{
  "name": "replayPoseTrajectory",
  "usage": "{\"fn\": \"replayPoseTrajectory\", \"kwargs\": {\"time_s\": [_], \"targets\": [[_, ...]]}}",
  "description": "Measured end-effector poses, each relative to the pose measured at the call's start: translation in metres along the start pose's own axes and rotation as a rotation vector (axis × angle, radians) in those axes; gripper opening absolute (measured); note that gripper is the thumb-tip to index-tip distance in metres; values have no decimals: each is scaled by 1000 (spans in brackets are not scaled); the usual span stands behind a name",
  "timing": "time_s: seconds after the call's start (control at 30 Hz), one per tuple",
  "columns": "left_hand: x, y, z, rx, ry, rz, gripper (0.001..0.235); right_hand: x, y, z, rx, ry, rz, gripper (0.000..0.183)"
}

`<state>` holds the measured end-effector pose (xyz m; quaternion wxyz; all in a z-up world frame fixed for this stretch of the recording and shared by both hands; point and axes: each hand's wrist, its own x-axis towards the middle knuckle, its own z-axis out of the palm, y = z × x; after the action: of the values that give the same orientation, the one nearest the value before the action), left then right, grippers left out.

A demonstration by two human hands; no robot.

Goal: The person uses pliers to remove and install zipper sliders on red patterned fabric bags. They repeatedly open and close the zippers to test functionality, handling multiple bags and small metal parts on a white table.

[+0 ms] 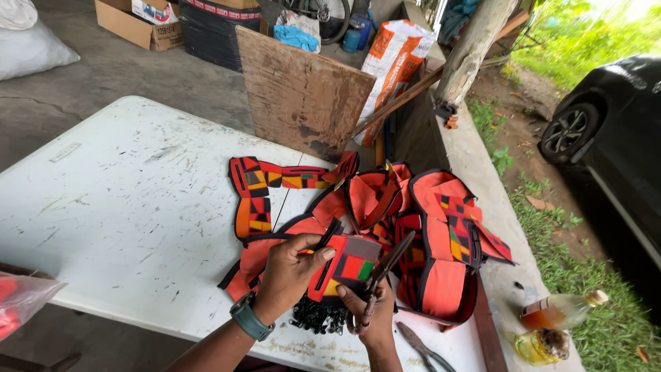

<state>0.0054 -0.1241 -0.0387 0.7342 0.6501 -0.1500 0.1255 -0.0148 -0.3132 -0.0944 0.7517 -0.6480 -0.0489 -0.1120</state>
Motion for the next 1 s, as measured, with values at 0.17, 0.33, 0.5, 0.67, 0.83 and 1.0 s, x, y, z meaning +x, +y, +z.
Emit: {"fn": "replayPoseTrajectory", "kwargs": {"time_s": [0.17,0.33,0.5,0.67,0.83,1.0], "targets": [[0,4,1,89,17,26,30,0,-7,-3,36,40,180,26],[1,-4,-4,189,26,96,30,1,-3,-2,71,-62,19,28],[20,-25,-13,189,-63,70,39,13,1,-3,181,-49,208,38],[11,-42,-18,-63,-315,-288,99,21,-10,-5,302,-89,301,50],[12,-45,-16,-205,-295,-358,100,22,-22,-7,226,-101,350,47],[8,-46,-17,-252,-315,-305,87,10,-18,-13,154,-134,373,41]]}}
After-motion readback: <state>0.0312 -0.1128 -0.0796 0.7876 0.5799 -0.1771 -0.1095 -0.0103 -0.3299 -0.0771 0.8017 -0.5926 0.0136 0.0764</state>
